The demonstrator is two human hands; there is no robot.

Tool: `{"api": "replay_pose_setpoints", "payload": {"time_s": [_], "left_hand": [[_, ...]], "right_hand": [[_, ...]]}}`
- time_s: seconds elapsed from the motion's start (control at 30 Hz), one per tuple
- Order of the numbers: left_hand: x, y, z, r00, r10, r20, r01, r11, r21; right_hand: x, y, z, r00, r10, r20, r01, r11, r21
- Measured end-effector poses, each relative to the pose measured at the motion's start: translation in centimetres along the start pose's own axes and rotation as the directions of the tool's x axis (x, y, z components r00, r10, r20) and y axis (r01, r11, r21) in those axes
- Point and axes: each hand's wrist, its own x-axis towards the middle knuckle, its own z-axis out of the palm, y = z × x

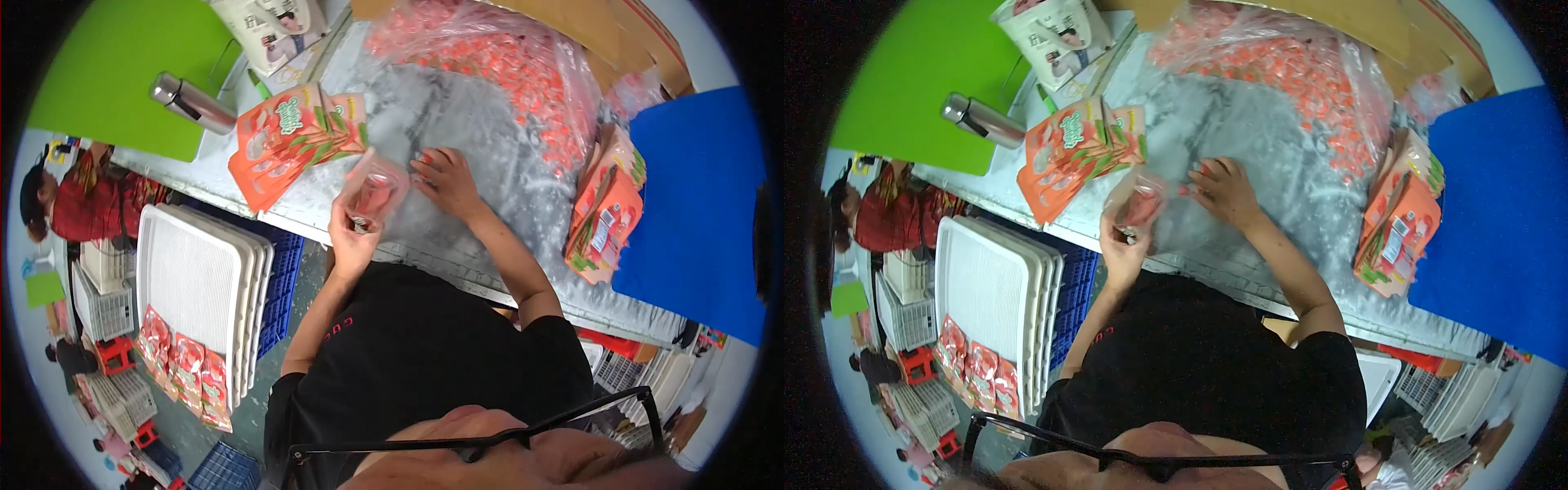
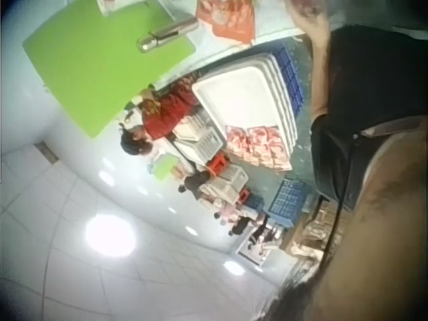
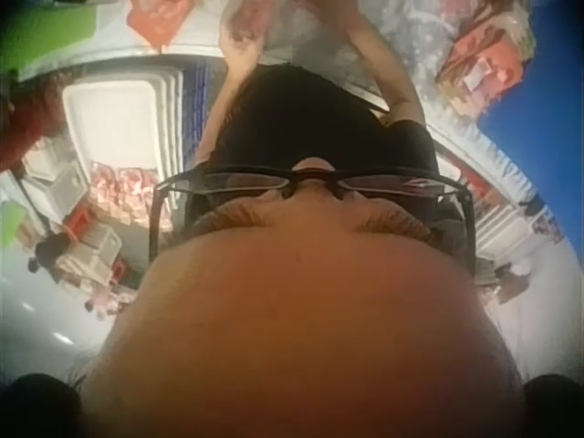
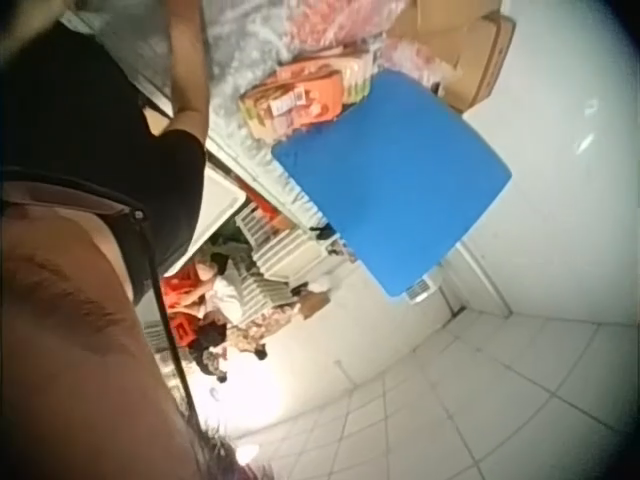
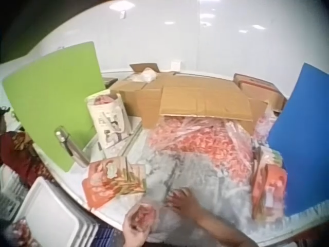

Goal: Packaging small red plastic toy parts into clear plastic bags.

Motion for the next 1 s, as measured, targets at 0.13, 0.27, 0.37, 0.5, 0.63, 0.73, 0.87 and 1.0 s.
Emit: {"api": "replay_pose_setpoints", "payload": {"time_s": [0.13, 0.27, 0.37, 0.5, 0.63, 0.73, 0.87, 1.0], "left_hand": [[-0.9, 0.8, 0.4, 0.998, 0.058, 0.0, -0.057, 0.995, -0.085], [-1.0, 0.9, 0.4, 0.995, 0.098, -0.018, -0.1, 0.989, -0.106], [-0.7, 2.2, -0.3, 0.983, 0.176, -0.051, -0.175, 0.984, 0.012], [0.2, 2.0, -1.4, 0.968, 0.035, -0.247, -0.062, 0.993, -0.102], [0.0, 0.7, -2.7, 0.971, 0.049, -0.235, -0.044, 0.999, 0.026], [-0.1, 0.8, -2.1, 0.969, -0.001, -0.246, -0.011, 0.999, -0.047], [-0.1, -0.2, -1.5, 0.98, 0.029, -0.195, -0.055, 0.99, -0.129], [0.2, 0.0, -1.1, 0.978, 0.17, -0.124, -0.149, 0.976, 0.161]], "right_hand": [[-0.9, 0.5, 0.9, 0.998, 0.024, 0.054, -0.027, 0.998, 0.048], [0.5, -1.0, -0.5, 0.996, 0.071, 0.058, -0.075, 0.995, 0.072], [2.3, -3.8, -1.4, 0.991, -0.072, -0.112, 0.08, 0.995, 0.068], [3.8, -5.3, 1.1, 0.986, -0.154, -0.07, 0.163, 0.975, 0.151], [3.3, -5.4, 1.9, 0.973, -0.193, 0.124, 0.177, 0.975, 0.133], [2.9, -4.8, 2.3, 0.968, -0.165, 0.188, 0.11, 0.956, 0.272], [3.3, -3.9, 1.4, 0.997, 0.077, 0.019, -0.07, 0.738, 0.671], [6.5, -7.0, -7.9, 0.89, 0.428, 0.156, -0.316, 0.333, 0.889]]}}
